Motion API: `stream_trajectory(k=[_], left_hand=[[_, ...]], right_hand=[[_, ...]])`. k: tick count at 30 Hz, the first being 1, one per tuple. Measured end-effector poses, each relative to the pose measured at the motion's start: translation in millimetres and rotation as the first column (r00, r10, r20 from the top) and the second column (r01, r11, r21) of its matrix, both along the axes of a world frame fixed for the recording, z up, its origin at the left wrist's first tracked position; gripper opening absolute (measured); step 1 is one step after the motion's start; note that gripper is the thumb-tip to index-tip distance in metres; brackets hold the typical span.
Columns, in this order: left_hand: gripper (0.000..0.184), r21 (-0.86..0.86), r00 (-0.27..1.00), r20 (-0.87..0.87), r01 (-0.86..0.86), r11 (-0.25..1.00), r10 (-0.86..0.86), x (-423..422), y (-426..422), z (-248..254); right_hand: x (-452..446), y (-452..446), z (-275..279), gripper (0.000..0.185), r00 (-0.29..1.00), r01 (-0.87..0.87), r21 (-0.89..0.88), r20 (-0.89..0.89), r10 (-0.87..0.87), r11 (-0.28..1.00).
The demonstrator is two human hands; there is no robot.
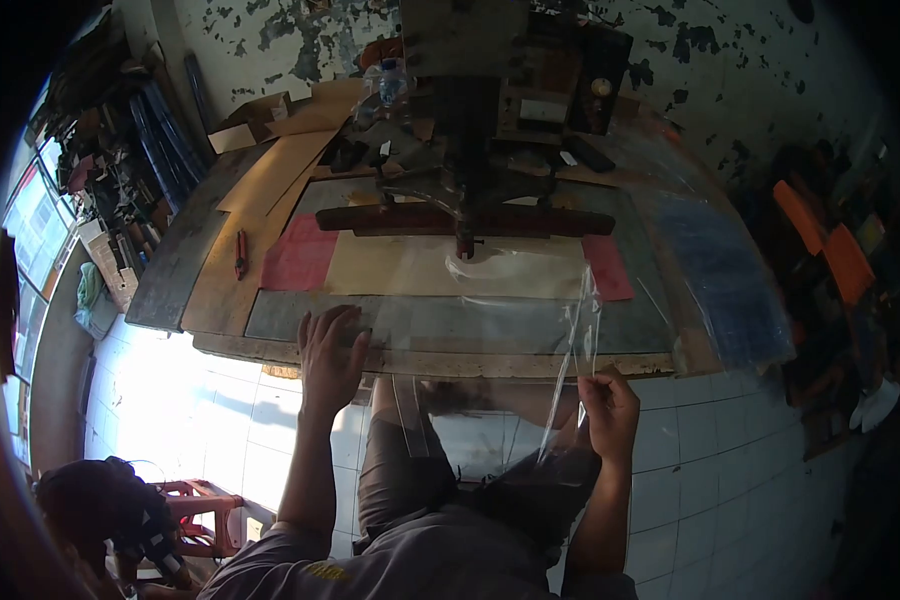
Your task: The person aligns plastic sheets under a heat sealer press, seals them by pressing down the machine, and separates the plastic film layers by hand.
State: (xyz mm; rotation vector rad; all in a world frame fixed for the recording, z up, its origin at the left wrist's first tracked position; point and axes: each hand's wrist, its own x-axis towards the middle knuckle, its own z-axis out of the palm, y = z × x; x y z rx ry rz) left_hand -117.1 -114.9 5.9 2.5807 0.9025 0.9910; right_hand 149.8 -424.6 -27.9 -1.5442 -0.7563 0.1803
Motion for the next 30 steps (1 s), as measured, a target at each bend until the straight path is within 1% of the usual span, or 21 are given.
stream_trajectory(k=[1,4,5,7,10,13,14,16,18,19,20,21,22,24,30], left_hand=[[0.042,-0.016,0.999,-0.038,0.009,1.000,-0.010,8.1,0.3,4.1],[0.042,0.006,0.992,-0.056,0.114,0.993,-0.113,27.7,8.4,6.0],[0.043,-0.027,0.988,-0.037,0.149,0.988,-0.150,32.9,9.8,5.7],[0.043,-0.091,0.976,0.006,0.217,0.972,-0.217,41.0,12.1,3.7],[0.041,-0.254,0.957,0.058,0.290,0.923,-0.285,44.2,12.2,-1.1],[0.036,-0.346,0.918,0.207,0.391,0.853,-0.337,36.4,17.1,-5.7],[0.034,-0.462,0.907,0.302,0.410,0.786,-0.295,32.9,16.6,-10.5],[0.030,-0.644,0.870,0.468,0.455,0.615,-0.154,24.1,14.7,-17.9],[0.027,-0.585,0.831,0.541,0.483,0.651,-0.130,17.9,12.6,-17.1],[0.025,-0.551,0.805,0.577,0.506,0.663,-0.135,19.5,11.6,-14.3],[0.026,-0.554,0.810,0.570,0.504,0.663,-0.140,18.6,11.5,-12.4],[0.026,-0.555,0.813,0.563,0.505,0.660,-0.148,18.5,11.4,-10.6],[0.026,-0.557,0.815,0.558,0.510,0.656,-0.160,17.9,11.4,-10.0],[0.030,-0.522,0.815,0.551,0.502,0.690,-0.177,17.6,11.7,-9.9],[0.041,-0.482,0.818,0.538,0.497,0.721,-0.204,16.2,13.5,-11.4]], right_hand=[[1.6,-6.7,-9.6,0.010,1.000,-0.015,-0.024,0.012,0.015,1.000],[2.1,-19.6,-30.2,0.010,0.998,0.018,0.038,-0.064,-0.015,0.999],[4.3,-24.4,-33.2,0.013,1.000,-0.009,0.045,-0.018,0.010,0.999],[7.4,-30.8,-39.7,0.017,1.000,-0.028,0.077,-0.009,0.029,0.997],[14.2,-35.5,-48.6,0.022,0.999,-0.030,0.118,-0.021,0.033,0.993],[15.9,-33.6,-47.7,0.024,0.995,-0.004,0.109,-0.102,0.015,0.994],[15.2,-30.9,-47.3,0.025,0.990,0.002,0.098,-0.138,0.012,0.995],[16.4,-22.7,-50.9,0.023,0.993,-0.002,0.106,-0.115,0.014,0.994],[20.5,-5.9,-55.0,0.021,0.993,-0.012,0.108,-0.113,0.024,0.994],[20.6,-7.5,-57.2,0.020,0.993,0.016,0.105,-0.121,-0.003,0.994],[20.3,-9.0,-59.0,0.019,0.991,0.048,0.101,-0.127,-0.035,0.994],[18.1,-9.6,-54.5,0.016,0.985,0.044,0.101,-0.169,-0.027,0.994],[17.1,-8.8,-53.4,0.016,0.988,0.032,0.105,-0.154,-0.016,0.994],[15.9,-8.1,-51.3,0.016,0.993,0.017,0.114,-0.122,-0.003,0.993],[10.7,-6.5,-43.1,0.020,0.985,0.041,0.073,-0.169,-0.028,0.997]])
